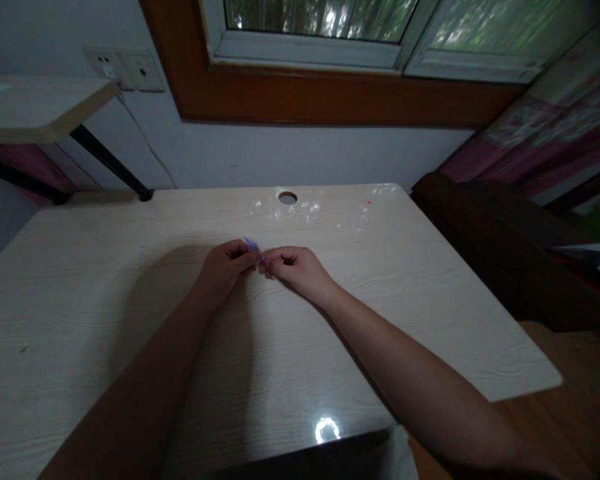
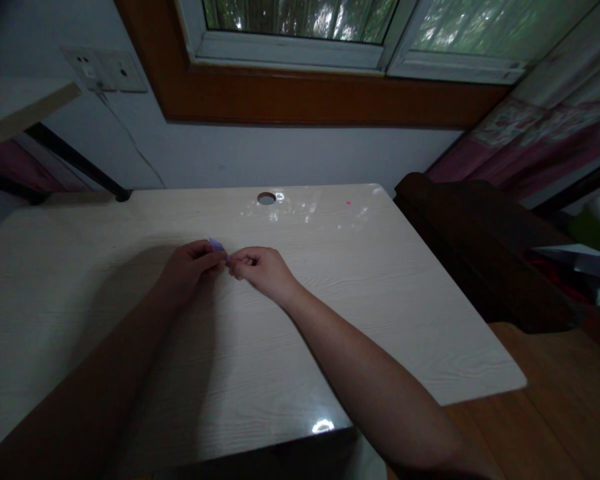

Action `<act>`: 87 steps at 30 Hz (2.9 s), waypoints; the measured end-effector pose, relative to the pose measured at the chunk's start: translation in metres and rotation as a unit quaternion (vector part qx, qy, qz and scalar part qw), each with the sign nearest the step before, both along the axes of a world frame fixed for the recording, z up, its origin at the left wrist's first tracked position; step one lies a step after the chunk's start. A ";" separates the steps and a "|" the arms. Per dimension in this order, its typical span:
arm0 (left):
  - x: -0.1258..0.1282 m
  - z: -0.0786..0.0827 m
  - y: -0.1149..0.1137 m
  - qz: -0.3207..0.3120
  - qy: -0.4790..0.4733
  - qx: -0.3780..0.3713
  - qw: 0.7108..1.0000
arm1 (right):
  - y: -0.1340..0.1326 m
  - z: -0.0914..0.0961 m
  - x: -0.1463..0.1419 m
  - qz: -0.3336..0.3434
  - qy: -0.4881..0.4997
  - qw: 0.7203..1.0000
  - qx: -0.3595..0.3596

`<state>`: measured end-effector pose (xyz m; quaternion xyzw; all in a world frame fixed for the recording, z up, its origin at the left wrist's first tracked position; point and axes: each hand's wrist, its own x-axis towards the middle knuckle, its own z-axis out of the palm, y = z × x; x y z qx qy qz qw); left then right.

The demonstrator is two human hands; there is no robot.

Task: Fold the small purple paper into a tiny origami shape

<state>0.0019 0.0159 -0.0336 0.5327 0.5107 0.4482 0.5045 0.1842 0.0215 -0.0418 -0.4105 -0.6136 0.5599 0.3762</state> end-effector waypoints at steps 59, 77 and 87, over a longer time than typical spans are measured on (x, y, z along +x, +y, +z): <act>0.000 0.002 0.001 -0.011 -0.016 0.059 0.998 | 0.002 0.002 0.000 -0.028 0.084 0.994 -0.071; -0.002 -0.012 0.006 -0.032 -0.025 0.093 0.995 | -0.002 0.002 -0.004 -0.106 0.053 0.988 0.095; 0.002 -0.014 0.006 -0.041 -0.065 0.125 0.989 | 0.004 -0.007 -0.005 -0.088 0.113 0.988 0.057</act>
